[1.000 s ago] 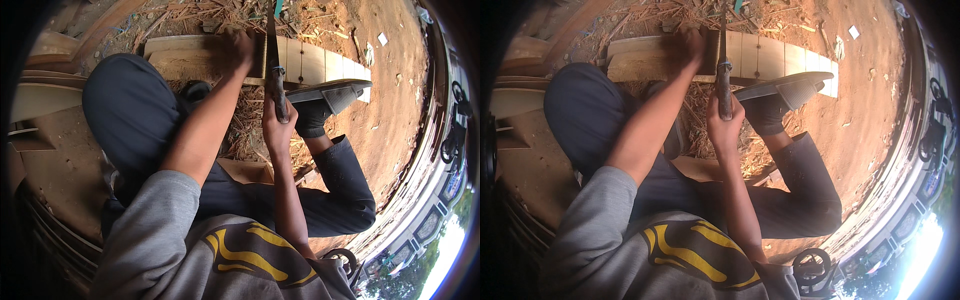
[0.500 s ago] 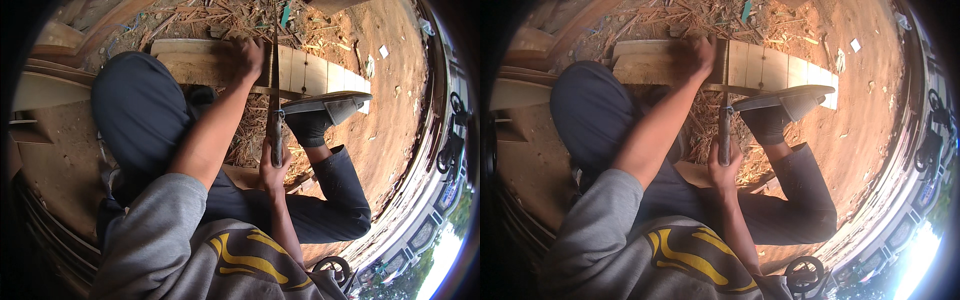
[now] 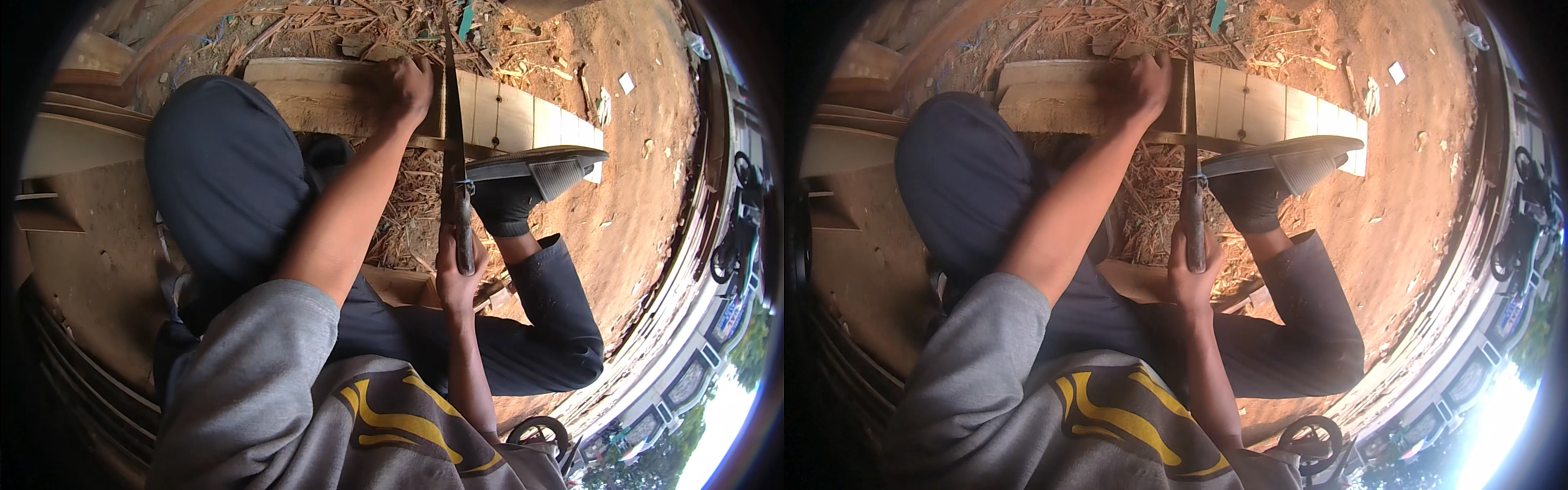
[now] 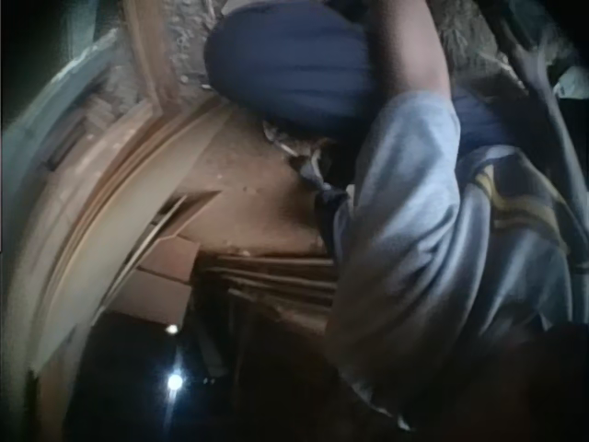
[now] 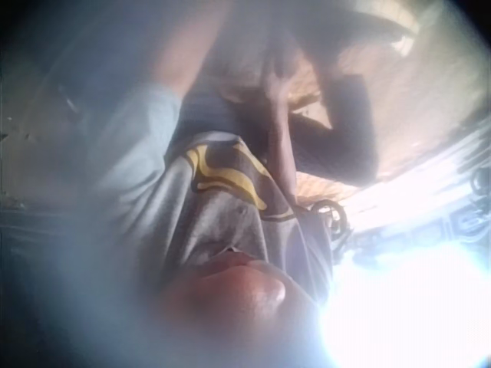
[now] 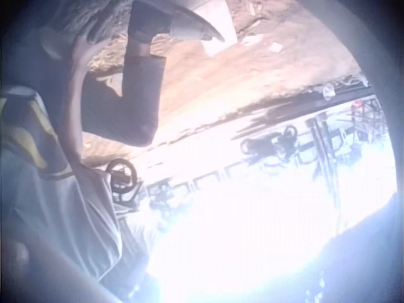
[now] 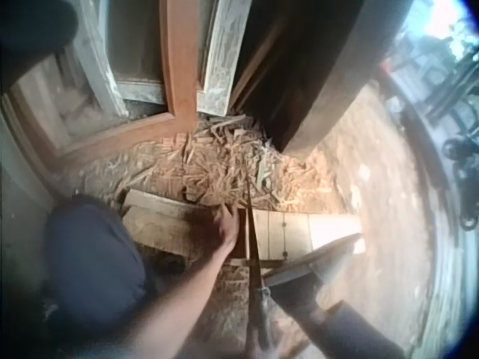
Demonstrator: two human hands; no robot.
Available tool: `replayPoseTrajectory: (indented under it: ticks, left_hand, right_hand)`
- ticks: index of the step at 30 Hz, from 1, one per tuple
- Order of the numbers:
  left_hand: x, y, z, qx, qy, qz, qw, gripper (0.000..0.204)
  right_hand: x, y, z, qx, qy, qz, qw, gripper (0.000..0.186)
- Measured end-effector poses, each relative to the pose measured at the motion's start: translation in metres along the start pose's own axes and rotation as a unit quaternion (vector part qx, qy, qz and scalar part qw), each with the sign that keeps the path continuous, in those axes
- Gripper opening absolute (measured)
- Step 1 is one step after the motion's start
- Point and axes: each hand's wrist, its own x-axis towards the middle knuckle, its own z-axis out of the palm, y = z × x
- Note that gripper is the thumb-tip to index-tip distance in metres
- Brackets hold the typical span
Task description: The person sits on the ground and uses a hand saw to cut a piece of wood. They hold the wood with their left hand and saw with their right hand, making several cuts along the wood's length.
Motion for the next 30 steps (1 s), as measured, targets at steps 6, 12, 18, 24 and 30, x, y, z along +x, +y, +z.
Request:
replayPoseTrajectory:
  ticks: [6,12,18,24,30]
  left_hand:
    - [0.026,-0.035,0.028,0.028,0.069,0.031,0.997,0.043]
    - [0.005,-0.018,0.003,0.066,-0.002,0.028,0.997,0.046]
    - [0.016,-0.023,0.01,0.039,-0.004,0.018,0.999,0.048]
    - [0.005,-0.008,-0.011,0.067,-0.002,0.063,0.996,0.05]
    - [0.02,-0.023,-0.004,0.063,-0.022,0.065,0.996,0.051]
  right_hand:
    - [0.052,-0.021,0.034,0.051,-0.005,-0.022,0.998,0.018]
    - [0.004,-0.006,0.016,0.025,-0.004,0.013,1.0,0.014]
    - [0.047,-0.01,0.028,0.036,-0.003,0.015,0.999,0.016]
    - [-0.002,0.01,0.004,0.028,-0.001,0.04,0.999,0.017]
    - [0.054,-0.016,0.03,0.061,-0.011,-0.034,0.997,0.018]
